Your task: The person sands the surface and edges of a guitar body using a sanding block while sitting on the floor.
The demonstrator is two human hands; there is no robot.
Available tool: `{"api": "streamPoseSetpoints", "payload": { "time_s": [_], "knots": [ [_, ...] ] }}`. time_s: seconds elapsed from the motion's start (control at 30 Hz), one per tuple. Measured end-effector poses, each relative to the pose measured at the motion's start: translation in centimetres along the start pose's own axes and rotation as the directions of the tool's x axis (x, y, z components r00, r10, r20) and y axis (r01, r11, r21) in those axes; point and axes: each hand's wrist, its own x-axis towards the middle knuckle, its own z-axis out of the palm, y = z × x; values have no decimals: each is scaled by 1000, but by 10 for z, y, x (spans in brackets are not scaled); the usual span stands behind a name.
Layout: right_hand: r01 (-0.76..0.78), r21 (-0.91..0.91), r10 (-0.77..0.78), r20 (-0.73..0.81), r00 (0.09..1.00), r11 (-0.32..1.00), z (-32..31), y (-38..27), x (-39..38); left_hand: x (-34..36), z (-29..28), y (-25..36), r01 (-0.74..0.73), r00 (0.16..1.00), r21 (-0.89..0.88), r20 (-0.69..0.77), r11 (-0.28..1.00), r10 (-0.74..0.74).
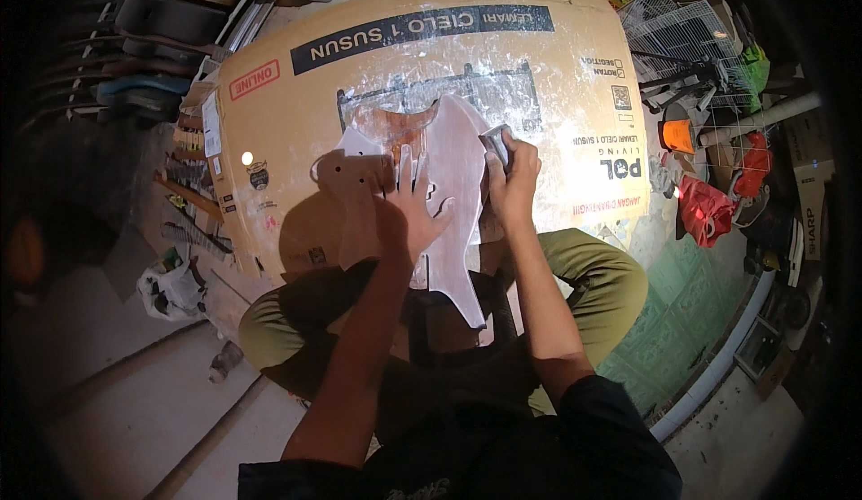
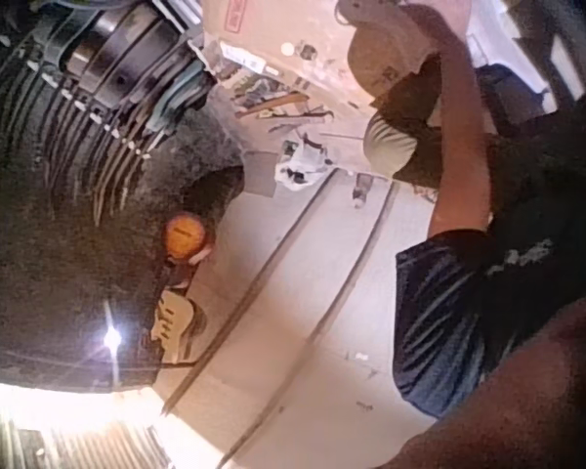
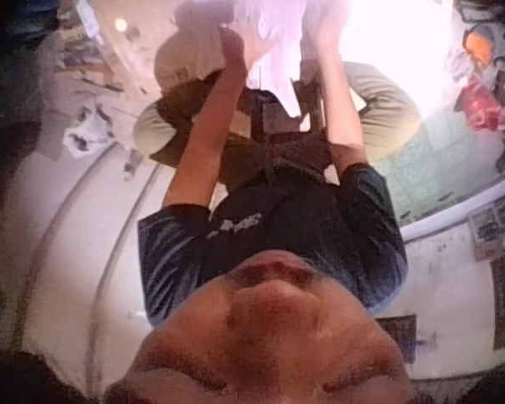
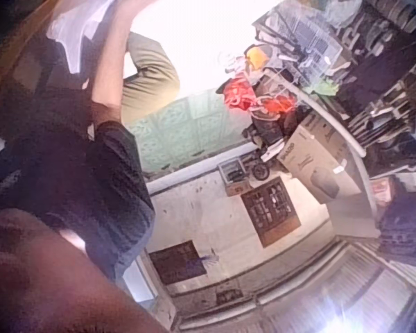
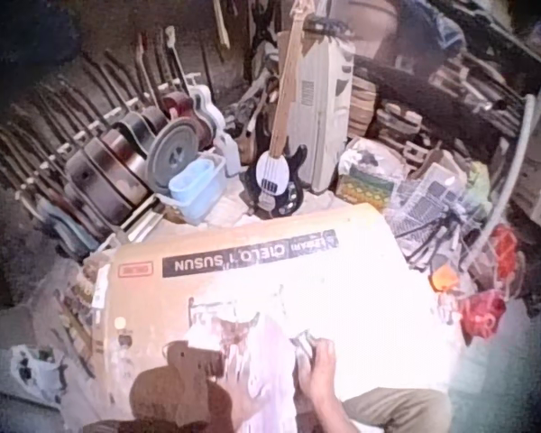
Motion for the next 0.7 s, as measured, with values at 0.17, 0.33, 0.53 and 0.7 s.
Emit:
{"api": "streamPoseSetpoints", "payload": {
  "time_s": [0.17, 0.33, 0.53, 0.7],
  "knots": [
    [72, -10, -72, 50, 996, 997, -4, -7, -78, -4, 7, -9, -97, 968, 252, -201, 963, 150],
    [-26, 29, 27, -35, 999, 999, -2, 0, 1, -3, 5, -3, -81, 991, 86, -99, 993, 89],
    [89, 5, -89, 59, 994, 996, 0, 7, -63, -5, 11, -11, -110, 954, 317, -231, 942, 189],
    [6, 15, -5, -28, 1000, 1000, 0, 1, -1, -2, -2, 1, -78, 991, 243, -87, 967, 102]
  ]
}}
